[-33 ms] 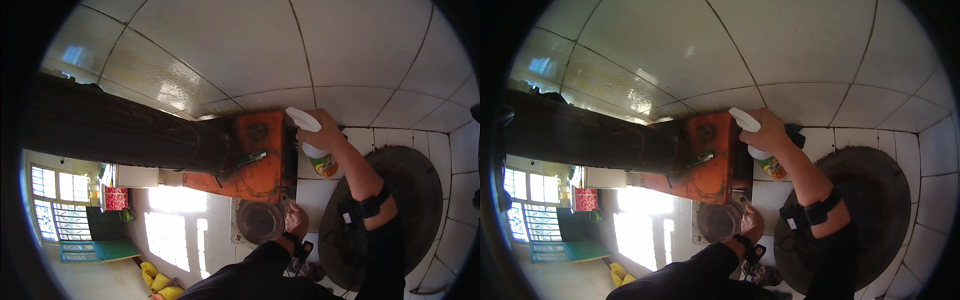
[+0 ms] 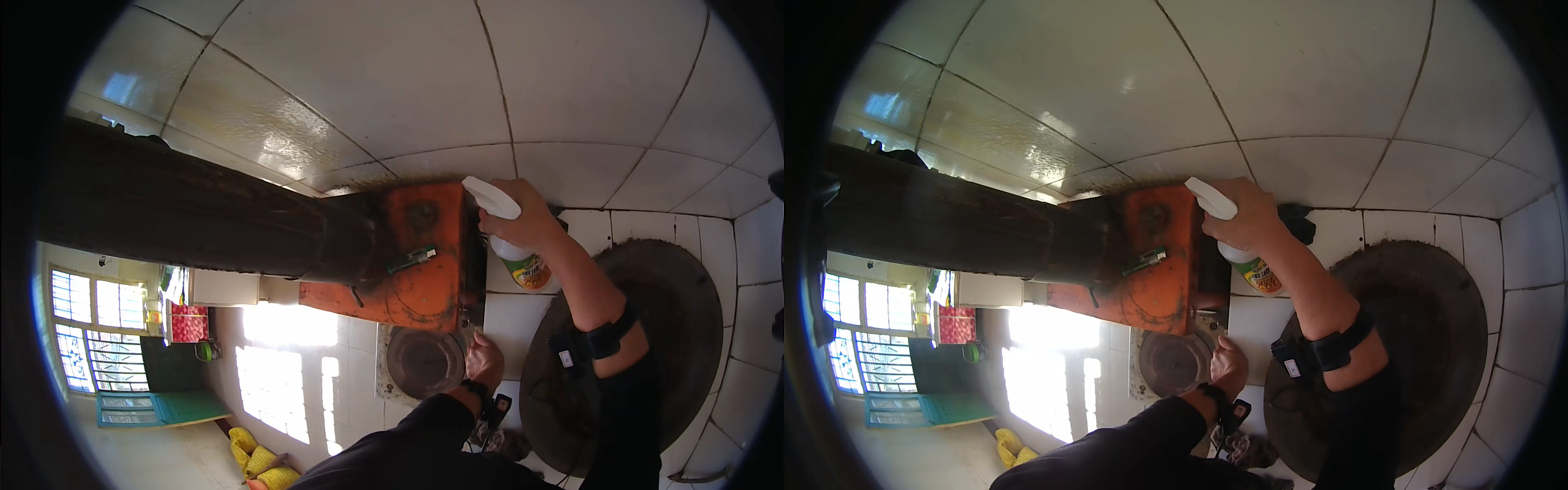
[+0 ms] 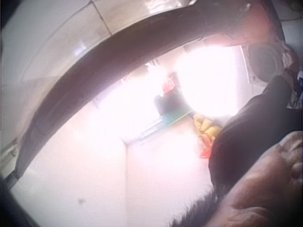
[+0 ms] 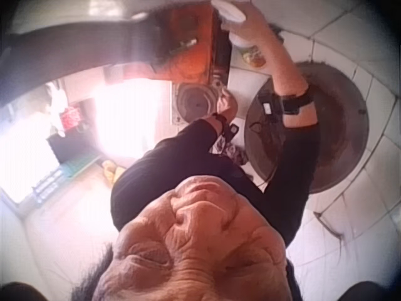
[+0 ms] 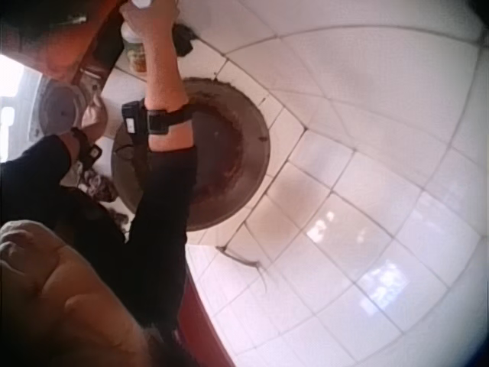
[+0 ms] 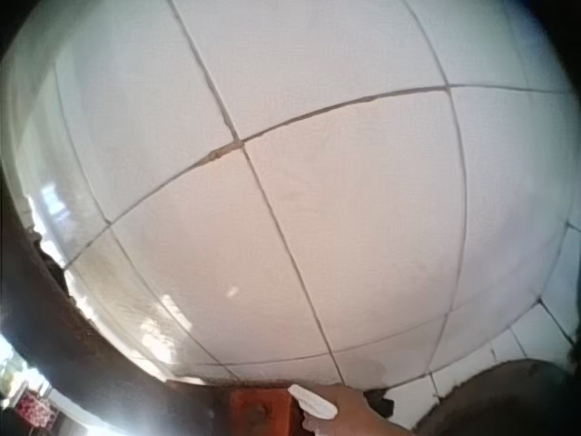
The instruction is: The person cleans a kitchen area by wiping surfaces with a cloth, spraying a cleaning solution on a stove and pipes, and washing the cloth in a basin. They handle a spray bottle, cloth, and basin during the task.
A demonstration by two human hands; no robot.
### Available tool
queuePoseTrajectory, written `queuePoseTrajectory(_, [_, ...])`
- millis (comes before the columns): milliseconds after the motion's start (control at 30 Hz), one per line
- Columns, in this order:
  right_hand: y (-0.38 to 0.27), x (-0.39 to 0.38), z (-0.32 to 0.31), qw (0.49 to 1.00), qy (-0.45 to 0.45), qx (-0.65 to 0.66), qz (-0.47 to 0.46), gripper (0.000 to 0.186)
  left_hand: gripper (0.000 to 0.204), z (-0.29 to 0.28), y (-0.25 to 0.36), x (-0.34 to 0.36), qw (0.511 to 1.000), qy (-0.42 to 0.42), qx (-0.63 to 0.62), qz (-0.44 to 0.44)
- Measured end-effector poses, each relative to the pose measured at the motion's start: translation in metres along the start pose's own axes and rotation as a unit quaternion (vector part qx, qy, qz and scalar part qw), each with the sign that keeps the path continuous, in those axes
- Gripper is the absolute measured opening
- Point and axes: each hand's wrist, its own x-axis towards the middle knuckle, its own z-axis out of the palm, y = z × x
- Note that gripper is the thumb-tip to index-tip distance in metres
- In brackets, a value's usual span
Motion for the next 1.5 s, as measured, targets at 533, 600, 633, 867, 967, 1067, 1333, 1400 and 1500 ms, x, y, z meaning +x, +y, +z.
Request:
queuePoseTrajectory(533, [-0.229,-0.006,-0.023,0.949,-0.069,0.212,-0.221,0.020,0.064,0.012,-0.017,0.016,0.996,-0.081,-0.045,0.011])
queuePoseTrajectory(600, [-0.262,-0.002,-0.025,0.953,-0.045,0.200,-0.223,0.023,0.066,0.016,-0.023,0.025,0.983,-0.169,-0.064,-0.004])
queuePoseTrajectory(633, [-0.277,0.000,-0.025,0.951,-0.033,0.207,-0.227,0.022,0.068,0.016,-0.025,0.027,0.974,-0.215,-0.070,-0.003])
queuePoseTrajectory(867, [-0.352,0.027,-0.022,0.939,0.078,0.122,-0.311,0.020,0.058,-0.005,-0.011,-0.005,0.998,-0.009,-0.066,0.002])
queuePoseTrajectory(967, [-0.357,0.024,-0.021,0.946,0.101,0.139,-0.275,0.024,0.056,-0.012,-0.010,-0.004,0.996,-0.036,-0.085,-0.002])
queuePoseTrajectory(1067, [-0.355,0.011,-0.019,0.957,0.120,0.121,-0.236,0.031,0.056,-0.009,-0.016,-0.001,0.990,-0.061,-0.125,-0.010])
queuePoseTrajectory(1333, [-0.389,-0.017,-0.010,0.959,0.194,0.052,-0.200,0.030,0.068,0.020,-0.041,0.032,0.961,-0.214,-0.165,0.052])
queuePoseTrajectory(1400, [-0.404,-0.022,-0.015,0.954,0.223,0.057,-0.191,0.029,0.070,0.003,-0.065,0.062,0.859,-0.424,-0.125,0.258])
queuePoseTrajectory(1500, [-0.417,-0.024,-0.019,0.951,0.243,-0.004,-0.189,0.027,0.066,-0.046,-0.119,0.082,0.732,-0.616,-0.085,0.278])
